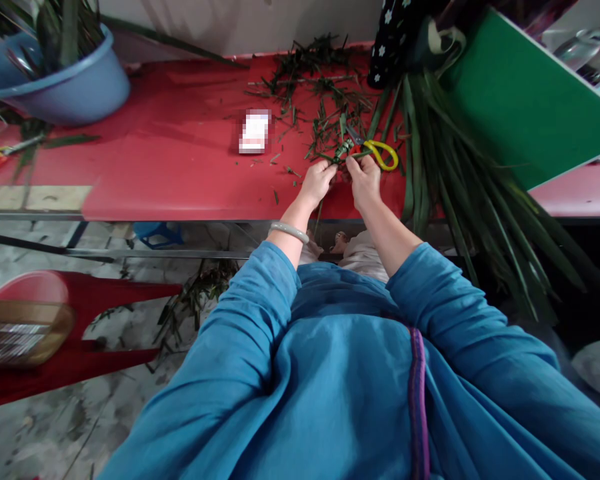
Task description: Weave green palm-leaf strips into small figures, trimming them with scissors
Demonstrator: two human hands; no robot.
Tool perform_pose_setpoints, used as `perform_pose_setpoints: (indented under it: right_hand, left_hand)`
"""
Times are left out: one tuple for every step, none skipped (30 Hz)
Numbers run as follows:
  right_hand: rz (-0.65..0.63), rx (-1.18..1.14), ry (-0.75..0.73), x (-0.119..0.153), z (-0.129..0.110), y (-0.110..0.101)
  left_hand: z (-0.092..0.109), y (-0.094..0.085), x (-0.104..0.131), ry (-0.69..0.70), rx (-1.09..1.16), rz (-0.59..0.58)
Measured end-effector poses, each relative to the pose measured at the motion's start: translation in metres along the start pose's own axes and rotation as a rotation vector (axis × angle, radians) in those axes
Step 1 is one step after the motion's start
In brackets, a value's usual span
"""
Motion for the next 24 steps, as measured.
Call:
perform_pose_setpoints:
  right_hand:
    - [0.011,0.004,0.003,0.000,0.001,-0.001]
    - [0.017,0.006,0.007,0.000,0.002,-0.002]
    - [0.019,0.005,0.012,0.000,0.003,-0.002]
    - [0.018,0.002,0.018,0.000,0.004,-0.002]
    - [0.014,-0.003,0.022,0.000,0.004,-0.002]
    - [0.006,-0.007,0.025,0.000,0.003,-0.001]
    - [-0.009,-0.008,0.025,0.000,0.002,0.000]
    - [-0.028,-0.005,0.023,0.000,0.000,0.001]
    - [-0.049,0.002,0.021,0.001,-0.002,0.003]
    - [-0.066,0.013,0.019,0.001,-0.004,0.004]
    - [-0.076,0.026,0.018,0.001,-0.005,0.004]
    - [-0.076,0.041,0.019,0.002,-0.007,0.004]
    - [-0.069,0.056,0.021,0.002,-0.007,0.004]
    - [-0.062,0.068,0.022,0.002,-0.008,0.003]
    - [-0.059,0.077,0.020,0.002,-0.009,0.003]
    - [-0.061,0.084,0.014,0.002,-0.010,0.003]
    - [-0.070,0.087,0.006,0.002,-0.010,0.003]
    - [-0.080,0.085,-0.001,0.003,-0.011,0.003]
    - [-0.091,0.079,-0.005,0.003,-0.011,0.004]
    - [-0.100,0.069,-0.002,0.003,-0.011,0.004]
    - [-0.108,0.055,0.008,0.003,-0.010,0.004]
    - [-0.113,0.039,0.022,0.003,-0.008,0.004]
    - [-0.115,0.023,0.039,0.003,-0.007,0.004]
    - [-0.115,0.006,0.055,0.004,-0.005,0.004]
  left_hand:
    - [0.000,0.000,0.000,-0.004,0.005,0.000]
    - [-0.001,0.001,0.000,-0.014,0.013,-0.003]
    - [-0.002,0.001,0.000,-0.026,0.024,-0.006]
    - [-0.002,0.001,-0.001,-0.036,0.034,-0.008]
    - [-0.002,0.001,-0.001,-0.043,0.040,-0.009]
    - [-0.003,0.000,-0.001,-0.044,0.042,-0.011]
    - [-0.002,0.000,0.000,-0.042,0.040,-0.013]
    - [-0.002,0.000,0.000,-0.039,0.039,-0.017]
    - [-0.001,0.000,0.001,-0.038,0.041,-0.022]
    - [-0.001,0.000,0.001,-0.042,0.046,-0.029]
    - [-0.001,0.000,0.002,-0.048,0.052,-0.035]
    - [-0.001,0.001,0.002,-0.056,0.059,-0.037]
    - [-0.001,0.001,0.003,-0.064,0.064,-0.039]
    - [-0.001,0.002,0.003,-0.071,0.066,-0.042]
    - [-0.001,0.002,0.003,-0.077,0.067,-0.043]
    - [-0.001,0.002,0.003,-0.080,0.069,-0.041]
    - [-0.001,0.002,0.003,-0.081,0.075,-0.036]
    - [-0.001,0.002,0.003,-0.079,0.083,-0.029]
    - [0.000,0.001,0.003,-0.077,0.094,-0.021]
    - [0.000,0.000,0.003,-0.075,0.104,-0.013]
    - [0.000,0.000,0.003,-0.075,0.112,-0.005]
    - [0.000,-0.001,0.003,-0.077,0.119,0.003]
    - [0.000,-0.002,0.003,-0.082,0.124,0.013]
    - [0.001,-0.003,0.003,-0.088,0.128,0.027]
Point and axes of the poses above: each hand's wrist, its own x-axis away from the middle knuckle, its own y-axis out of the palm, z = x × y, the point moved 6 cm from there along -x, towards the middle knuckle, and after that the axes turned 14 degrees about -y, right-handed, at the moved point
